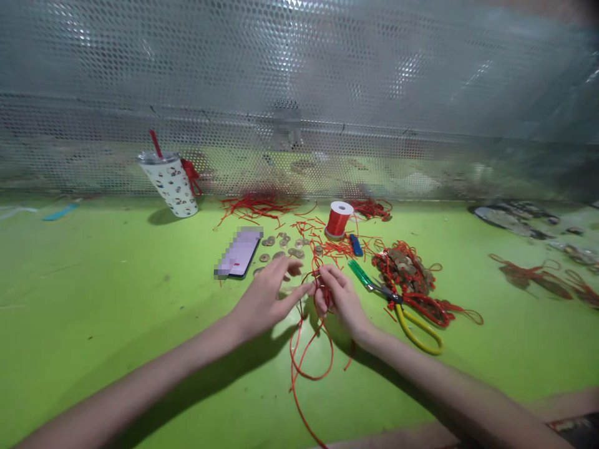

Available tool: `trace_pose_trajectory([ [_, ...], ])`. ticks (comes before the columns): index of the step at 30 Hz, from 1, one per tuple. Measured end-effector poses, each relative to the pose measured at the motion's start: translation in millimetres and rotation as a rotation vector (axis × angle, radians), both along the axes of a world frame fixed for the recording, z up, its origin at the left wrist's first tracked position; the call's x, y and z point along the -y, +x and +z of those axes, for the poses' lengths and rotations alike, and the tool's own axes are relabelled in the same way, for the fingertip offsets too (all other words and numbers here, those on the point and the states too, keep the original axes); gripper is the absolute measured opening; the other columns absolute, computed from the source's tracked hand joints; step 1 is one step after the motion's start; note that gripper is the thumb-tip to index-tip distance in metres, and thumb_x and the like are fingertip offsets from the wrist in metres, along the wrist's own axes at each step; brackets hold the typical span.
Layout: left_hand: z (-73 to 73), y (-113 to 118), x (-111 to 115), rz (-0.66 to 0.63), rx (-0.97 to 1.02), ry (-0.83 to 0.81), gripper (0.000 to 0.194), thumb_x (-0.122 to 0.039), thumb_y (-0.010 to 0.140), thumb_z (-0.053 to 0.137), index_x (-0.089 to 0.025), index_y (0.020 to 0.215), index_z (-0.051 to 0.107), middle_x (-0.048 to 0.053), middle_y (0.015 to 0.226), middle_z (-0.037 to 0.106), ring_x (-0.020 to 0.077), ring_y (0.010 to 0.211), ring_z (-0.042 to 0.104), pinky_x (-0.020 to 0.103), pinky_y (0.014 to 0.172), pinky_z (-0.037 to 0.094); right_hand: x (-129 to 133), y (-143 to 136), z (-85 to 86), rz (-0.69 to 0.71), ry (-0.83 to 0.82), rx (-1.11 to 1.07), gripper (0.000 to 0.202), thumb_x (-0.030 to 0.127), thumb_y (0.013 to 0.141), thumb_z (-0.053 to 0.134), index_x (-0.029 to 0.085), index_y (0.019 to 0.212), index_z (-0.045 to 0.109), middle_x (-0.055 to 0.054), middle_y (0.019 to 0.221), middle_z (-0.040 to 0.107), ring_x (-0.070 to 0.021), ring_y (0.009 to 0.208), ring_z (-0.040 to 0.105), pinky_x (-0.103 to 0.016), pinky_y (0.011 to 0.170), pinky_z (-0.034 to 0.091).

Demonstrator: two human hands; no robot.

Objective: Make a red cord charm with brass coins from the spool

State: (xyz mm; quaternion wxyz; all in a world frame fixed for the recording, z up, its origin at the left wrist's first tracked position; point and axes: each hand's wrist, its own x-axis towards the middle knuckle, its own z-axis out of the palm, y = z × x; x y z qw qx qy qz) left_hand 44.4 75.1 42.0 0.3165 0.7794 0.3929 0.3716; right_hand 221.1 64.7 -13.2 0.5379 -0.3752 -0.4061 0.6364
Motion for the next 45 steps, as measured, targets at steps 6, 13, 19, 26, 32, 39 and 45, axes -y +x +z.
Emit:
trace_pose_trajectory([
  [6,-21.6,7,-5,-0.089,0.191,-0.505,0.024,-0.043,0.090,0.063,-0.020,0.098,0.064,0.001,0.063,0.062,0.0151,0.054,0.055,0.024,0.049,0.036,9,-8,7.7,-0.013,0.085,0.132,0.030,0.049,0.090,0.066,0.020,0.083,0.060,0.006,0.058,0.056,-0.0092,0.045,0.052,-0.022,0.046,0.046],
  [13,-21.5,6,-11,0.041,0.314,-0.480,0.024,-0.040,0.082,0.073,-0.017,0.088,0.068,-0.005,0.053,0.048,0.0106,0.049,0.045,0.023,0.050,0.033,15,-11,8.1,0.020,0.135,0.189,0.028,0.047,0.092,0.064,0.019,0.085,0.063,0.002,0.071,0.059,-0.0111,0.057,0.058,-0.024,0.054,0.051],
  [19,-18.3,8,-10,0.050,0.438,-0.601,0.028,-0.042,0.073,0.078,-0.017,0.080,0.066,0.001,0.066,0.064,0.0121,0.055,0.053,0.024,0.050,0.037,11,-9,8.3,0.021,0.098,0.147,0.031,0.052,0.091,0.062,0.021,0.092,0.067,-0.004,0.090,0.068,-0.0183,0.082,0.068,-0.034,0.082,0.057],
  [26,-28.4,10,-12,0.030,0.287,-0.534,0.026,-0.039,0.074,0.076,-0.016,0.075,0.064,0.000,0.065,0.061,0.0117,0.058,0.051,0.024,0.053,0.034,10,-6,12.9,-0.149,0.196,0.229,0.024,0.038,0.086,0.072,0.022,0.101,0.065,-0.008,0.108,0.070,-0.0212,0.105,0.067,-0.035,0.094,0.055],
  [32,-39.5,9,-13,0.077,0.229,-0.517,0.028,-0.039,0.077,0.074,-0.016,0.086,0.062,-0.006,0.058,0.051,0.0110,0.054,0.047,0.023,0.053,0.032,9,-8,6.7,-0.158,0.231,0.224,0.023,0.030,0.084,0.073,0.021,0.102,0.062,-0.009,0.108,0.070,-0.0218,0.106,0.068,-0.038,0.098,0.055],
  [39,-37.5,10,-11,-0.020,0.303,-0.498,0.022,-0.036,0.079,0.071,-0.015,0.084,0.066,0.002,0.077,0.066,0.0142,0.067,0.057,0.027,0.063,0.041,6,-6,7.2,-0.161,0.233,0.223,0.022,0.030,0.084,0.072,0.021,0.101,0.060,-0.008,0.107,0.070,-0.0213,0.104,0.069,-0.038,0.098,0.054],
  [45,-27.6,8,-12,0.005,0.427,-0.577,0.021,-0.034,0.074,0.076,-0.016,0.080,0.067,0.004,0.078,0.069,0.0164,0.074,0.063,0.028,0.070,0.045,5,-2,7.8,-0.131,0.247,0.359,0.019,0.033,0.089,0.066,0.022,0.104,0.059,-0.008,0.109,0.066,-0.0203,0.094,0.069,-0.033,0.077,0.059],
])
